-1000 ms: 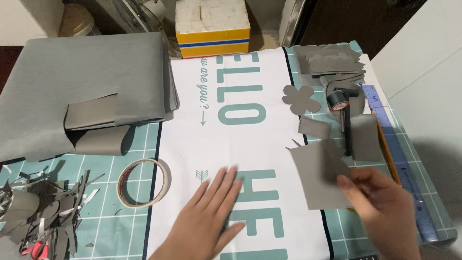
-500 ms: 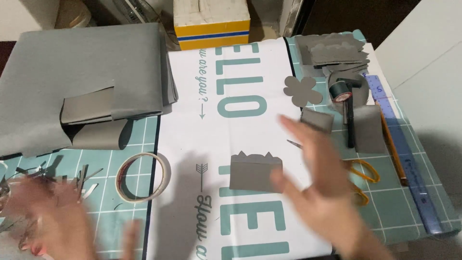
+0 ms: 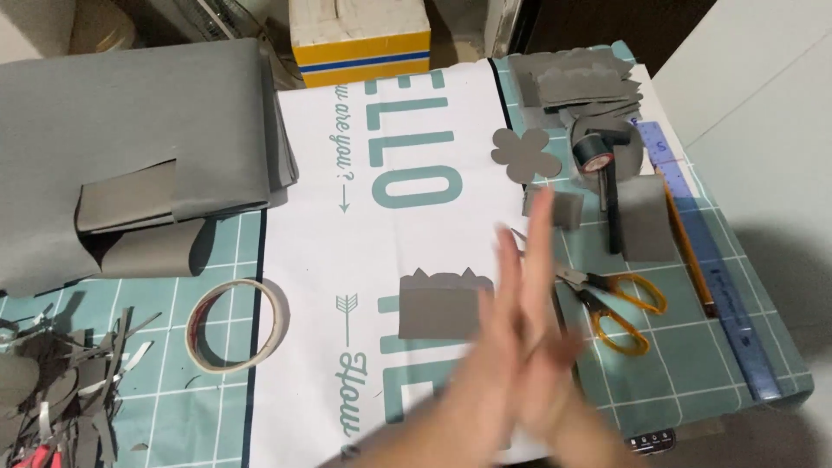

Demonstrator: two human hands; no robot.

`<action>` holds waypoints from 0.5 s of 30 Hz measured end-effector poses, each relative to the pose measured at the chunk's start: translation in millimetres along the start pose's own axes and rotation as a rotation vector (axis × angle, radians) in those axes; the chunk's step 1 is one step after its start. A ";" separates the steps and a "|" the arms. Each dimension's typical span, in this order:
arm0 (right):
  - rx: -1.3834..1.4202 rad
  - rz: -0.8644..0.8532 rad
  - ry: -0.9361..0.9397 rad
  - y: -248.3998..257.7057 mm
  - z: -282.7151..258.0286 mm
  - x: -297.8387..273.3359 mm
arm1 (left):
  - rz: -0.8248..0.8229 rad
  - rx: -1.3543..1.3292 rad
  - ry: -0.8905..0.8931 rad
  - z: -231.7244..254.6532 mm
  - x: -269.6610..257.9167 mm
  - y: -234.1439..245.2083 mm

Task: Cutting and preparing a piece of material using scissors, a pencil, and leatherworking tools on a workshop table.

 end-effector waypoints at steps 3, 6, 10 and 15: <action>-0.097 -0.020 0.027 10.5 -2.9 -8.9 | -0.032 -0.190 -0.179 21.5 9.4 5.1; -0.204 -0.038 0.040 9.6 -10.2 -5.8 | -0.078 -0.405 -0.233 36.2 6.9 -0.7; -0.377 -0.074 0.072 43.9 -2.5 -18.3 | -0.303 -0.656 -0.142 21.5 0.1 -1.5; -0.553 -0.099 0.107 34.0 -14.7 -58.3 | 0.428 -0.811 -0.209 -44.8 2.9 -27.2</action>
Point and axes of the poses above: each hand's wrist, its own x-axis towards the middle knuckle, its own y-axis out of the back of the hand, z = x × y, the point moved 8 cm from there along x, towards the middle knuckle, and after that the axes turned 9 degrees about -z, right-handed, at the moved point
